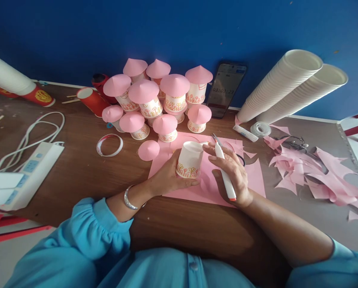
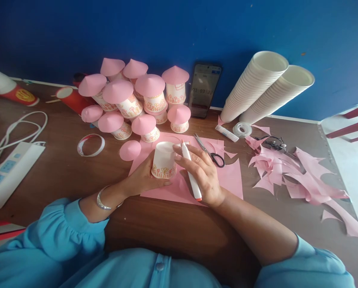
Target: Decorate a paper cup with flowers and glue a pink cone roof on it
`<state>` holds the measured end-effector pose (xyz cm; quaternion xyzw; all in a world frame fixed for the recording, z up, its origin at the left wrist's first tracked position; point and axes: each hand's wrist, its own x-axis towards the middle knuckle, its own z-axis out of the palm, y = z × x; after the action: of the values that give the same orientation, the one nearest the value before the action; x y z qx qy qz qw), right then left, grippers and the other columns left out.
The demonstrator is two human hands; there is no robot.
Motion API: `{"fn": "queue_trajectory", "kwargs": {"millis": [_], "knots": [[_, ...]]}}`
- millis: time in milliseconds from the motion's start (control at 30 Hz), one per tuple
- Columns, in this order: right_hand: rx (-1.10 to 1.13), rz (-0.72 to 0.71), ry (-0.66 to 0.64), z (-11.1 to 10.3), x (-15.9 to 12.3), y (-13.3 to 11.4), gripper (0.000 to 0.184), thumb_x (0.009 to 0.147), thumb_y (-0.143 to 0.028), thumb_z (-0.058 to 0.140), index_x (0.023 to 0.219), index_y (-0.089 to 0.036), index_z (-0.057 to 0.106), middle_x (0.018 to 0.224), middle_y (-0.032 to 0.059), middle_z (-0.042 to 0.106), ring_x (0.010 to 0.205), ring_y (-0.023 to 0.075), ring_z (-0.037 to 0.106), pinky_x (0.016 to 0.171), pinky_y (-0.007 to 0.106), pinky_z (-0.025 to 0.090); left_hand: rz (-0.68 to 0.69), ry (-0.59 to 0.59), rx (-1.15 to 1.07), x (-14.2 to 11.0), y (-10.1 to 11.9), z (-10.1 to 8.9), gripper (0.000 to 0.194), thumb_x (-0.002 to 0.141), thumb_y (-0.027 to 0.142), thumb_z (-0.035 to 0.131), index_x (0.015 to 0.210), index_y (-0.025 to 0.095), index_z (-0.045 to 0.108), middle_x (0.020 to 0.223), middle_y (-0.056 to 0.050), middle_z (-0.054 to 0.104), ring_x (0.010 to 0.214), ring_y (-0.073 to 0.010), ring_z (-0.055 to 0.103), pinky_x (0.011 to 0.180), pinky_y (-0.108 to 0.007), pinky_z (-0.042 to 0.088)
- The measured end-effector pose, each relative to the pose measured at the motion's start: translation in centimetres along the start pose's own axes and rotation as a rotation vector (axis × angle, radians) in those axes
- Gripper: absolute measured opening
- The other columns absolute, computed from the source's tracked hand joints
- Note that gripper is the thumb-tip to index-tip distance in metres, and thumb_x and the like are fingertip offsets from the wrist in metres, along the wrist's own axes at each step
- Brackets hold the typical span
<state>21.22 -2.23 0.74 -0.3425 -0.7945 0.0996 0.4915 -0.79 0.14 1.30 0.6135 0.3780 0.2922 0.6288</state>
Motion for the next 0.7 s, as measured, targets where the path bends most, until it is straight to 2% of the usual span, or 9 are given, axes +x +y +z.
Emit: {"fn": "queue_trajectory", "kwargs": {"millis": [133,333,500,633,700], "knots": [[-0.015,-0.033,-0.039,0.0,0.1,0.2,0.052,0.098,-0.021,0.059,0.149,-0.026,0.047,0.144,0.0128,0.063,0.136,0.0315,0.058,0.104,0.06,0.055,-0.009,-0.02,-0.068,0.0,0.1,0.0,0.077,0.075,0.039,0.087,0.136,0.022,0.044,0.119,-0.009,0.06,0.105,-0.0246,0.061,0.087,-0.041,0.056],[-0.007,-0.04,-0.059,0.0,0.3,0.4,0.055,0.097,-0.019,0.06,0.15,-0.02,0.046,0.145,0.0199,0.061,0.134,0.0333,0.06,0.103,0.058,0.056,0.008,-0.075,-0.165,-0.3,-0.3,-0.2,0.074,0.082,0.036,0.081,0.142,0.026,0.039,0.132,-0.011,0.057,0.117,-0.0263,0.06,0.095,-0.042,0.056],[-0.027,-0.047,-0.049,0.1,0.4,0.4,0.056,0.102,-0.027,0.056,0.155,-0.023,0.04,0.142,0.019,0.061,0.131,0.0327,0.062,0.101,0.056,0.057,0.006,-0.066,-0.162,-0.3,-0.5,-0.2,0.07,0.081,0.038,0.082,0.137,0.025,0.042,0.129,-0.011,0.058,0.116,-0.0267,0.061,0.093,-0.041,0.056],[-0.053,0.027,0.08,-0.6,0.7,-1.0,0.044,0.105,-0.039,0.049,0.146,-0.023,0.055,0.112,0.0131,0.065,0.102,0.0264,0.068,0.081,0.045,0.062,0.042,-0.015,-0.053,-0.2,-0.3,-0.1,0.072,0.076,0.039,0.085,0.132,0.024,0.043,0.13,-0.011,0.057,0.12,-0.03,0.059,0.092,-0.042,0.056],[-0.069,0.034,0.094,-1.1,1.0,-2.1,0.036,0.104,-0.031,0.051,0.136,-0.021,0.063,0.099,0.0091,0.06,0.087,0.0214,0.065,0.07,0.038,0.06,0.047,0.018,0.01,-0.2,-0.2,0.0,0.072,0.075,0.04,0.086,0.13,0.023,0.043,0.13,-0.011,0.056,0.122,-0.0312,0.058,0.094,-0.044,0.056]]}}
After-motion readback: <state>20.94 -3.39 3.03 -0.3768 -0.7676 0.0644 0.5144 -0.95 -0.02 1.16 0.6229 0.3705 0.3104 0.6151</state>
